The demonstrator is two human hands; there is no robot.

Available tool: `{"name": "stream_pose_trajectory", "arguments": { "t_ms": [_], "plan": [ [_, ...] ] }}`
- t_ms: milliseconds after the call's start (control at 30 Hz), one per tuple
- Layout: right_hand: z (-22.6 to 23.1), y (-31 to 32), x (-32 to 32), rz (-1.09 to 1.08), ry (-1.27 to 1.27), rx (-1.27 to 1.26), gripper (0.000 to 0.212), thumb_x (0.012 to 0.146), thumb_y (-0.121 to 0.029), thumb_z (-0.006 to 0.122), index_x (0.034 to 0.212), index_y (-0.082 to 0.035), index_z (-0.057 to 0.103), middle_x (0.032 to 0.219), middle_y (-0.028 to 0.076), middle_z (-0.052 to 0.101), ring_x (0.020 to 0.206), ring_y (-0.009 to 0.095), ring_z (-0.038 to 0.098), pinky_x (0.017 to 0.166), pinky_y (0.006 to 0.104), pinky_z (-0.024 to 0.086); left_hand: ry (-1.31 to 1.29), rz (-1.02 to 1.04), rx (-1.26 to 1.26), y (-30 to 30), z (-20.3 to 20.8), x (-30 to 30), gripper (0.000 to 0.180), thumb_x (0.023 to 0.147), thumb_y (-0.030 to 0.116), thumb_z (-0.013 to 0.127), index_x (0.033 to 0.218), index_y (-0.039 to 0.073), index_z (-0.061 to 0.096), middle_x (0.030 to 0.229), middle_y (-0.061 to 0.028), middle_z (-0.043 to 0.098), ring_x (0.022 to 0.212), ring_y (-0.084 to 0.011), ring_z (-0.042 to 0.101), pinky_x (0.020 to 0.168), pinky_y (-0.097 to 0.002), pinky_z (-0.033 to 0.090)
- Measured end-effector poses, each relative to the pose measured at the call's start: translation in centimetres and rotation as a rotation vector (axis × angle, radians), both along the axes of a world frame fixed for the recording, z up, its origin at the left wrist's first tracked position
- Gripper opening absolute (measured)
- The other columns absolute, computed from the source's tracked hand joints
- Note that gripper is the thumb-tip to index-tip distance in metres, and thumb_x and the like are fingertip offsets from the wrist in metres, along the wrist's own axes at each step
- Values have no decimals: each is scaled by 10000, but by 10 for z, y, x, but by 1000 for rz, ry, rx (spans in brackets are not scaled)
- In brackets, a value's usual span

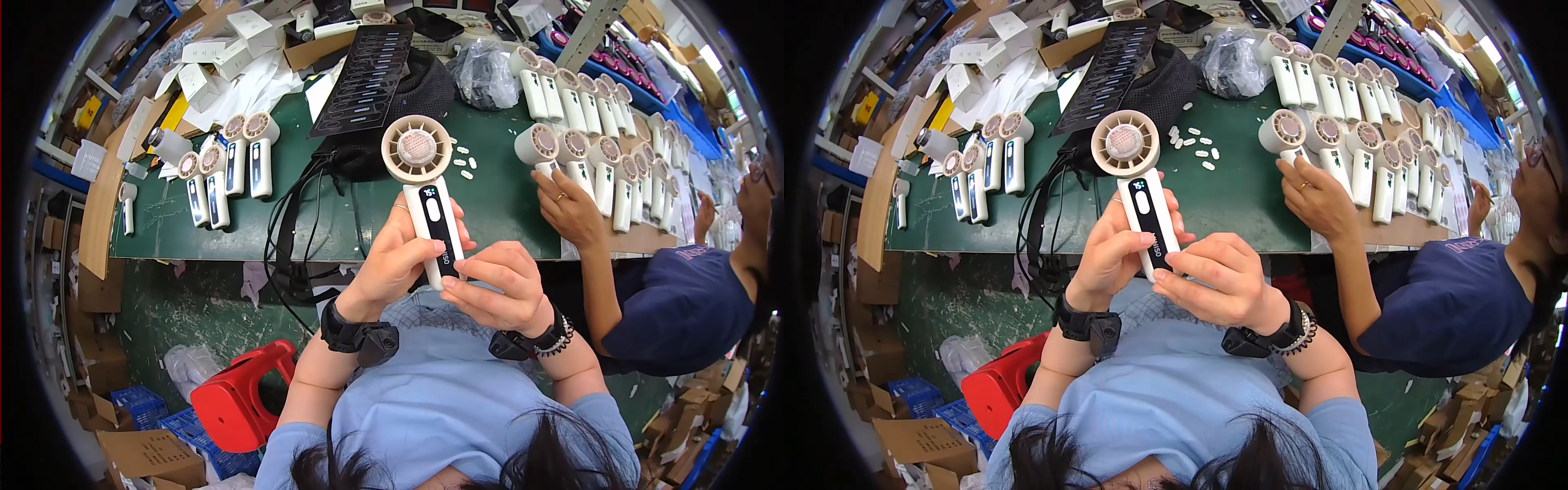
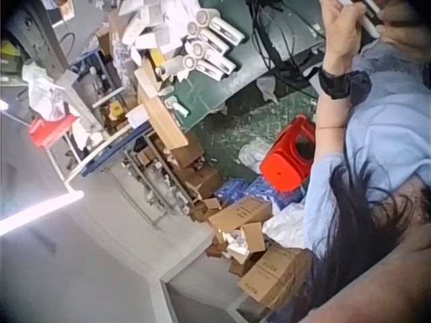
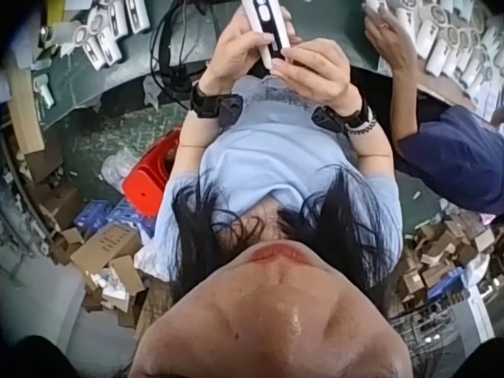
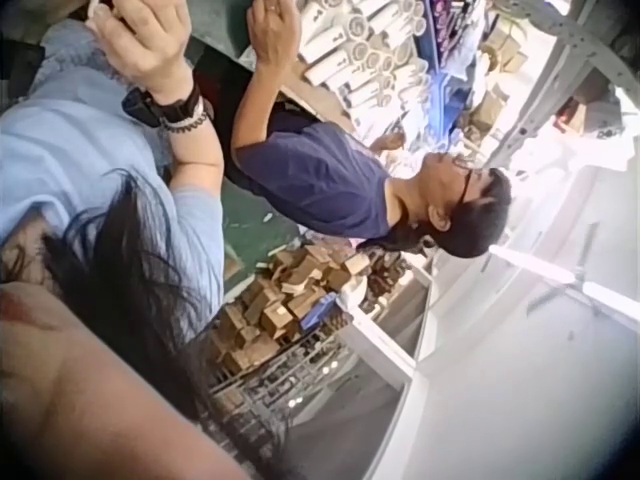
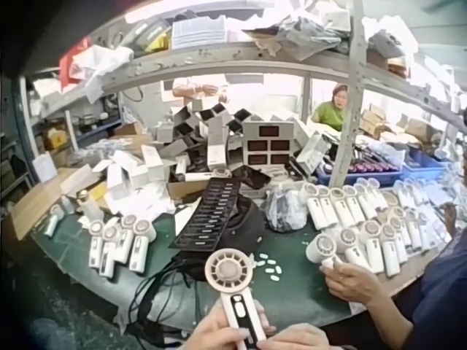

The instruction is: The person picks up a handheld fan, presses its button to test it, and places it back on the table. They then peel stickers from a sheet and apply them to the handles of several handheld fans one at a time.

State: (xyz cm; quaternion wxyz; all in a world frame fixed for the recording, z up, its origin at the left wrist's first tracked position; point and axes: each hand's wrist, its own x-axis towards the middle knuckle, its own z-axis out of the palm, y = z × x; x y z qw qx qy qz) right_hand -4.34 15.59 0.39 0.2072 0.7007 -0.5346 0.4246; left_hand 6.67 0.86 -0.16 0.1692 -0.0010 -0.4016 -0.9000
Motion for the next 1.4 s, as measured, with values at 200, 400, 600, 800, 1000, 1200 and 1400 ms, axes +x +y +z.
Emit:
{"name": "stream_pose_trajectory", "arguments": {
  "t_ms": [200,400,600,800,1000,1200,1400],
  "plan": [
    [-1,2,2,-1,-10,-4,282,660,-127,844,922,-138,742,1003,7,630,809,169,614,676,307,502,-74,17,-46,1,2,0,782,760,19,596,1448,20,225,1202,-148,500,1060,-248,580,970,-478,510],
    [-10,6,-1,114,-129,23,283,709,-118,803,979,-109,721,1048,58,617,887,190,607,739,343,501,-54,30,-101,0,1,2,841,726,31,668,1448,19,237,1214,-129,503,1068,-236,578,961,-427,507],
    [-3,-18,-1,197,-1121,152,702,818,-76,678,1437,-71,347,1389,165,405,1145,275,531,967,390,452,-72,24,-122,2,0,4,861,710,46,706,1447,14,262,1249,-99,504,1100,-208,565,977,-350,467],
    [0,-43,-5,378,-1423,343,898,864,-90,653,1536,-95,56,1459,144,306,1175,204,495,1002,345,422,-79,-14,-137,6,3,5,744,737,-35,629,1374,18,247,1225,-103,487,1103,-216,567,957,-369,482],
    [-3,-39,0,503,-1532,489,1023,842,-46,665,1549,-122,-71,1462,123,311,1156,133,486,958,302,435,-75,-47,-160,-1,-10,2,768,695,72,657,1379,-3,315,1233,-125,515,1094,-232,584,982,-359,471],
    [-1,-19,3,507,-1534,613,1083,813,-24,667,1543,-144,-124,1465,120,308,1131,132,497,907,288,463,3,-134,135,-2,-10,0,694,739,175,607,1350,-20,342,1196,-143,542,1053,-251,605,935,-400,512],
    [-11,-25,-3,658,-1468,406,1066,828,2,630,1537,-163,-148,1440,126,335,1040,138,538,769,232,508,-79,-147,109,-3,-17,-2,440,926,185,471,1300,-16,355,1060,-157,585,962,-247,631,885,-400,539]
  ]
}}
